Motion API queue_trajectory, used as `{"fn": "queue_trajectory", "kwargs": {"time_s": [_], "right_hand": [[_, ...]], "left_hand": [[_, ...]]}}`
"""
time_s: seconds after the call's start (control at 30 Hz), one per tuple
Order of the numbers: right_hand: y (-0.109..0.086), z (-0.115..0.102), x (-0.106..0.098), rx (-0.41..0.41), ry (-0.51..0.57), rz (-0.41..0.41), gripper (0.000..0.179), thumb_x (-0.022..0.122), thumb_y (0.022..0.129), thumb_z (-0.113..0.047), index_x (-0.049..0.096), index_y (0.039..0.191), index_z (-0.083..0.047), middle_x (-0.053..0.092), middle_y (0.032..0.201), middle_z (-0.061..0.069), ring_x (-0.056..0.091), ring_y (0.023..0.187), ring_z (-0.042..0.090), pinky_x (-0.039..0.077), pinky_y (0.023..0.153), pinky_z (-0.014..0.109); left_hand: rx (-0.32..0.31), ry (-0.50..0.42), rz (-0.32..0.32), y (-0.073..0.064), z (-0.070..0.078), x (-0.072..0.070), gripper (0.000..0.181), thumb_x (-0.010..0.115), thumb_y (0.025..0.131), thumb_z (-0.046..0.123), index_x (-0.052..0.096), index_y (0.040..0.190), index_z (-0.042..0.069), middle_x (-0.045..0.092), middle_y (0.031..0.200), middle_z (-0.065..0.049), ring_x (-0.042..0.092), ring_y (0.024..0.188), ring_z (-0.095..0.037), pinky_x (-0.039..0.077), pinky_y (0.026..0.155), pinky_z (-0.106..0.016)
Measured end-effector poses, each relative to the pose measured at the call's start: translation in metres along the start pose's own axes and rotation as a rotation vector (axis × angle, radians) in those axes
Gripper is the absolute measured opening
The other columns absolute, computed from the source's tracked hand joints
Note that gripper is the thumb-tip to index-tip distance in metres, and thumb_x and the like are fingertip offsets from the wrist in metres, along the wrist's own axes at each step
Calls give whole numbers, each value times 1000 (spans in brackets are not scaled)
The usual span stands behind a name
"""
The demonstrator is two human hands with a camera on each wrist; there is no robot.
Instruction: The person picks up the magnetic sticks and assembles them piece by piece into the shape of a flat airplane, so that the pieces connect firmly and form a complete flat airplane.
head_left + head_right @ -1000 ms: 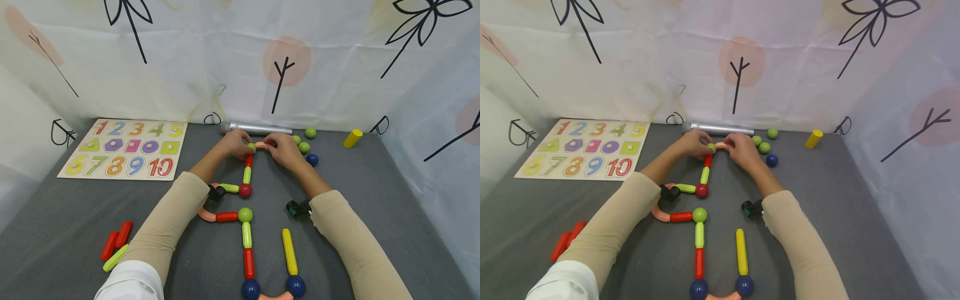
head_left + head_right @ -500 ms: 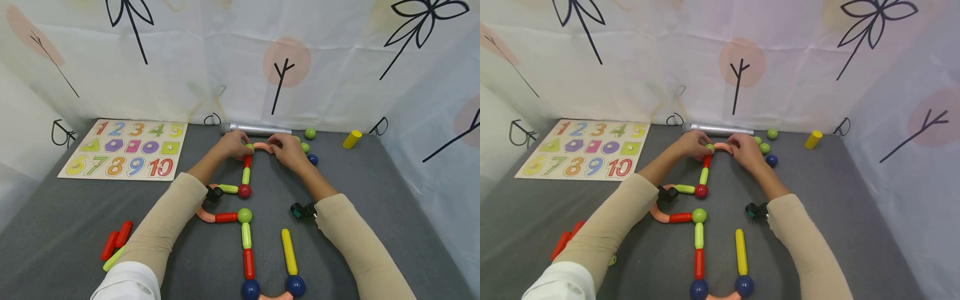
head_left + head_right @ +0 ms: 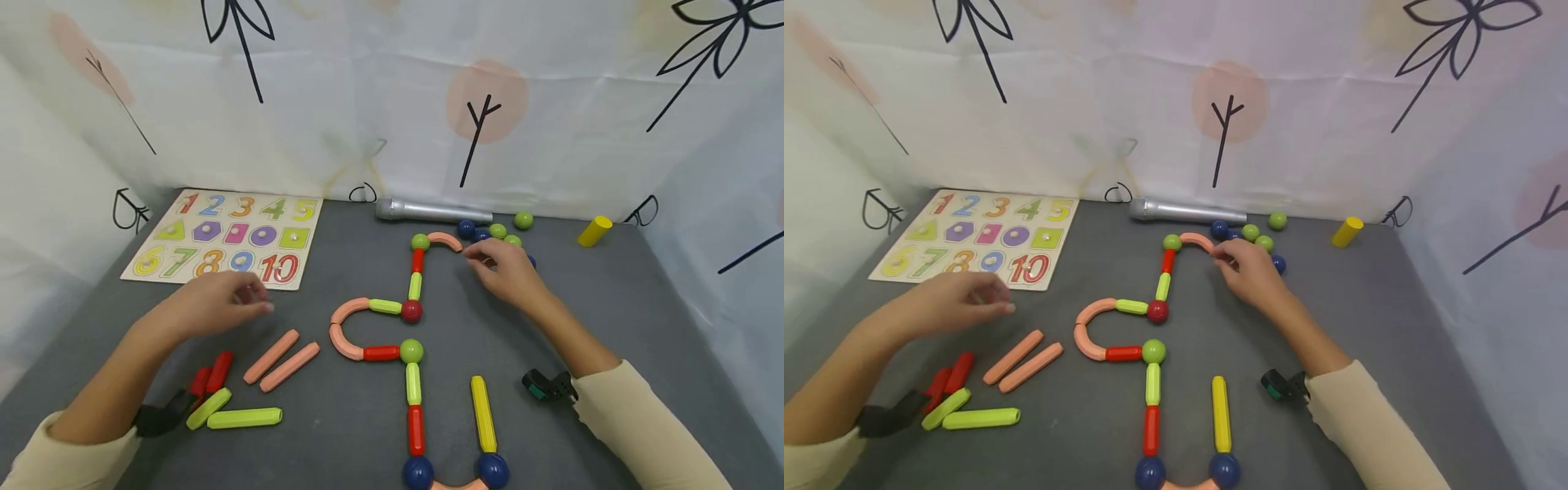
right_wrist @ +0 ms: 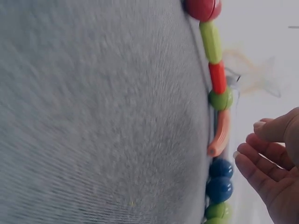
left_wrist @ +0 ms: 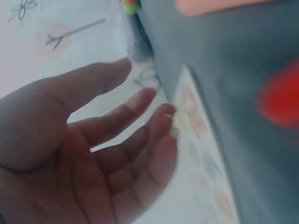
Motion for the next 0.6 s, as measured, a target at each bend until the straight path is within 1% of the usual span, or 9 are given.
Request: {"fn": "queue_trajectory", "kwargs": {"time_s": [0.07,0.1,0.13,0.2,0.27,0.33,0.43,0.5,0.6], "right_hand": [[-4,-6,-1,-28,0,-13,18,69,91,5,71,109,4,70,104,15,67,91,29,55,78,43],[-5,-10,-1,-46,2,-19,18,69,90,6,71,108,4,70,104,14,67,91,28,55,78,44],[-7,-14,-2,-63,6,-22,18,70,90,7,71,108,4,70,103,14,67,90,28,55,78,44],[-11,-22,-2,-114,8,-24,19,72,88,8,71,106,3,70,102,13,67,88,26,55,77,43],[-14,-32,-1,-182,17,-19,19,73,86,9,71,104,2,70,100,12,68,86,23,56,74,42],[-17,-42,1,-258,19,-18,20,74,85,9,71,102,0,70,97,11,67,84,20,57,72,40],[-22,-56,3,-348,18,-29,20,76,85,7,71,101,-3,70,96,7,66,83,16,57,70,38],[-25,-63,4,-378,8,-38,19,76,85,4,72,101,-5,69,97,4,65,84,13,56,69,37],[-31,-68,4,-385,5,-47,18,76,86,1,72,102,-7,69,98,2,63,85,11,56,69,36]], "left_hand": [[-37,14,-16,-24,-14,10,29,76,90,33,66,103,9,63,87,1,58,76,-17,48,63,-35],[-55,19,-16,-34,-19,16,31,77,89,34,66,104,9,62,85,2,57,74,-16,47,61,-35],[-73,33,-15,-41,-20,22,34,77,89,38,67,105,10,60,84,3,56,73,-16,46,61,-35],[-98,54,-2,-49,-19,35,39,77,87,43,67,107,11,57,81,3,53,70,-15,43,59,-35],[-109,81,20,-52,-15,46,45,78,85,48,67,109,11,56,82,3,52,70,-15,43,59,-37],[-116,102,41,-50,-9,55,46,78,83,49,68,107,11,56,82,3,51,71,-15,44,60,-37],[-113,67,55,-47,-5,64,39,78,85,47,70,101,12,57,79,4,51,68,-14,44,60,-36],[-102,17,57,-46,-4,67,31,77,87,42,70,97,14,55,73,5,50,64,-13,41,58,-33],[-87,-39,59,-45,-6,69,23,76,90,35,70,95,14,55,70,6,49,62,-13,41,56,-32]]}}
Point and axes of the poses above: each hand's wrist, its own y-axis towards the middle knuckle, its own x-axis out of the palm, z = x × y, the point moved 4 cm from there along y, towards the middle knuckle
